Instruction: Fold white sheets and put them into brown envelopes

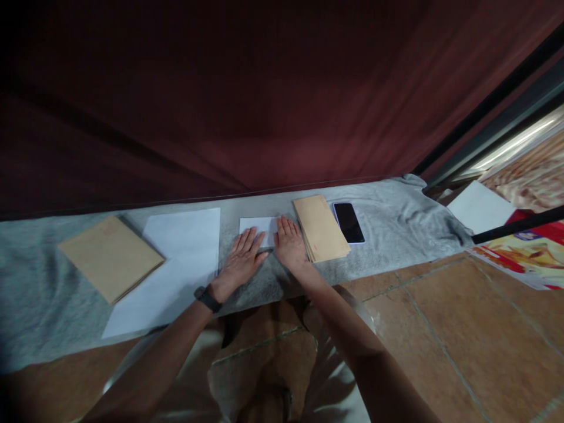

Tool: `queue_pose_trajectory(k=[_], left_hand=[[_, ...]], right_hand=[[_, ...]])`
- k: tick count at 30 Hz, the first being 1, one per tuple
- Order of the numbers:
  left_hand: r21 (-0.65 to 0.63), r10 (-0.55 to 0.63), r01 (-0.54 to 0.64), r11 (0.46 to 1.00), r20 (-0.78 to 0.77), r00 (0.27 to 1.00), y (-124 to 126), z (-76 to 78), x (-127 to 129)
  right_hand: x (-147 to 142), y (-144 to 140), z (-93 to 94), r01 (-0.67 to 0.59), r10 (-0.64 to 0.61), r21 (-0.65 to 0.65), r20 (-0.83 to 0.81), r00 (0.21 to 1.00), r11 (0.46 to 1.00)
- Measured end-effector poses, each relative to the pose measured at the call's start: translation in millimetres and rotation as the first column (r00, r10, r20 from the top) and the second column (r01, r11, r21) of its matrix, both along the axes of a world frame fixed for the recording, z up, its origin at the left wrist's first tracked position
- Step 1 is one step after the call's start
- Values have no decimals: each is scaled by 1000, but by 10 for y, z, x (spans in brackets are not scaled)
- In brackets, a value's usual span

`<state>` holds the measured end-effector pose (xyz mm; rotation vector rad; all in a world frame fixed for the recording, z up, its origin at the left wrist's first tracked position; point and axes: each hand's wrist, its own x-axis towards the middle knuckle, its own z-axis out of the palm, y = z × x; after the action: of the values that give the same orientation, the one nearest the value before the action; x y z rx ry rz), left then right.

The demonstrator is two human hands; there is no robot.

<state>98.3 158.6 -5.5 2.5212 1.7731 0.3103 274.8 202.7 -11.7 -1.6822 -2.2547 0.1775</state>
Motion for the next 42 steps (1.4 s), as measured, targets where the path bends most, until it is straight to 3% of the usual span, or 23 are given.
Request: queue_pose_trajectory(k=[6,17,29,34,42], left_hand=[[-27,-77,77,997,4,997,-56,-13,52],[-28,11,-11,1000,-3,1000,-101,-42,-37],[-26,120,-120,992,-1,993,-102,-132,-192],[-29,159,-159,987,-16,987,0,-66,-166],[-7,122,-122,993,-14,992,221,-24,-54]], right_hand=[[-89,-67,19,-181,181,-48,-4,983,982],[-17,-136,-111,-34,33,11,56,998,999],[10,-157,-152,27,-28,38,29,999,999],[3,-158,-157,33,-34,30,26,999,999],[17,-152,-142,21,-22,25,45,999,999]])
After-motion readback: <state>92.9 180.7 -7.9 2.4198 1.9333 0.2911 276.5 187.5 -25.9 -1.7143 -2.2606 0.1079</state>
